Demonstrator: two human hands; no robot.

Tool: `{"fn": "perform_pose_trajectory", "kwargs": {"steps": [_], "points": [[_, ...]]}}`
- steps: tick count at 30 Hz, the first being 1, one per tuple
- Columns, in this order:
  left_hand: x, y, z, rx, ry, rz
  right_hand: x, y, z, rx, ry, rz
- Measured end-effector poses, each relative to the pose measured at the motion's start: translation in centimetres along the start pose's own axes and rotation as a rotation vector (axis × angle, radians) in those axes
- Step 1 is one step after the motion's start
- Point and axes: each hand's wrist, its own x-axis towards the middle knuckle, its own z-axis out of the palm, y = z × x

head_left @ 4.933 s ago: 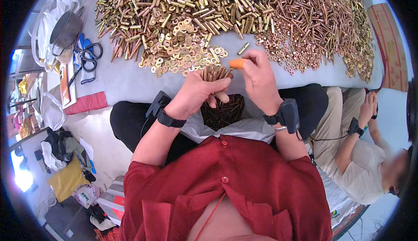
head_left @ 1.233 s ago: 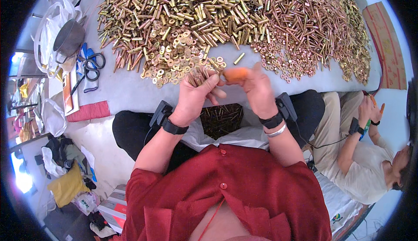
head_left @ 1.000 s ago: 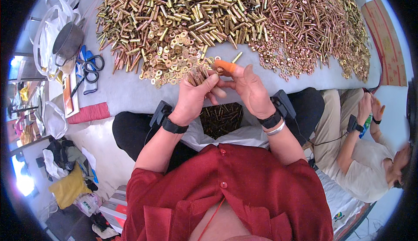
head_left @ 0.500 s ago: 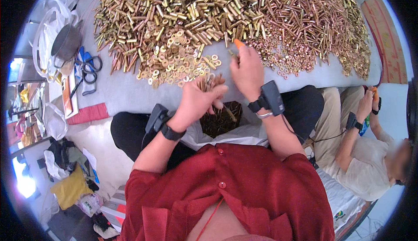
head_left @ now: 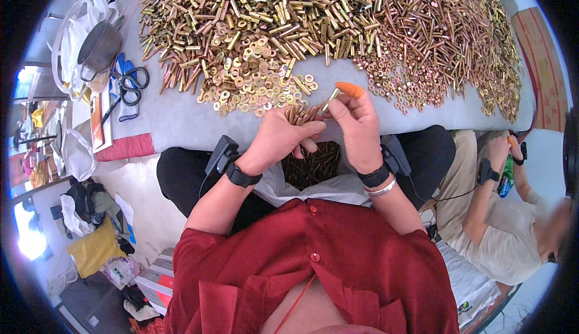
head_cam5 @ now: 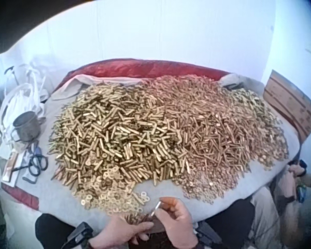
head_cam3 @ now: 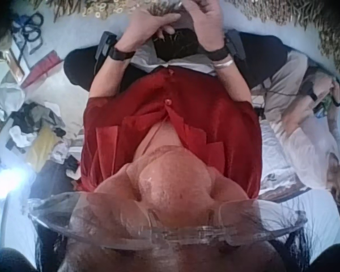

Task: Joining brass-colored casings with washers and other small metal components.

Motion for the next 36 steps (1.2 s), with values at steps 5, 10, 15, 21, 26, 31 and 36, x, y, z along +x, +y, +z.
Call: {"fn": "perform_pose_trajectory", "kwargs": {"steps": [5,10,15,21,26,31,36], "points": [[0.0,0.0,-0.2,0.078,-0.019,-0.049,-0.1,0.2,0.4,0.136,-0.006,-0.004],[0.0,0.2,-0.2,0.026,-0.043,-0.027,-0.1,-0.4,-0.1,-0.037,-0.037,-0.015],[0.1,-0.1,-1.1,-0.178,-0.069,-0.001,0.7,0.1,-1.1,-0.466,-0.153,-0.218],[0.3,-0.4,-1.5,-0.256,-0.002,0.095,5.4,0.3,0.4,-0.928,0.013,-0.440],[0.3,0.0,-1.9,-0.312,0.110,0.137,6.6,1.1,1.3,-1.119,-0.036,-0.512],[0.5,-0.2,-1.9,-0.323,0.148,0.122,5.7,1.1,1.1,-0.780,0.059,-0.419],[0.7,-0.3,-1.8,-0.308,0.044,0.139,2.9,0.4,1.5,-0.353,-0.077,-0.266]]}}
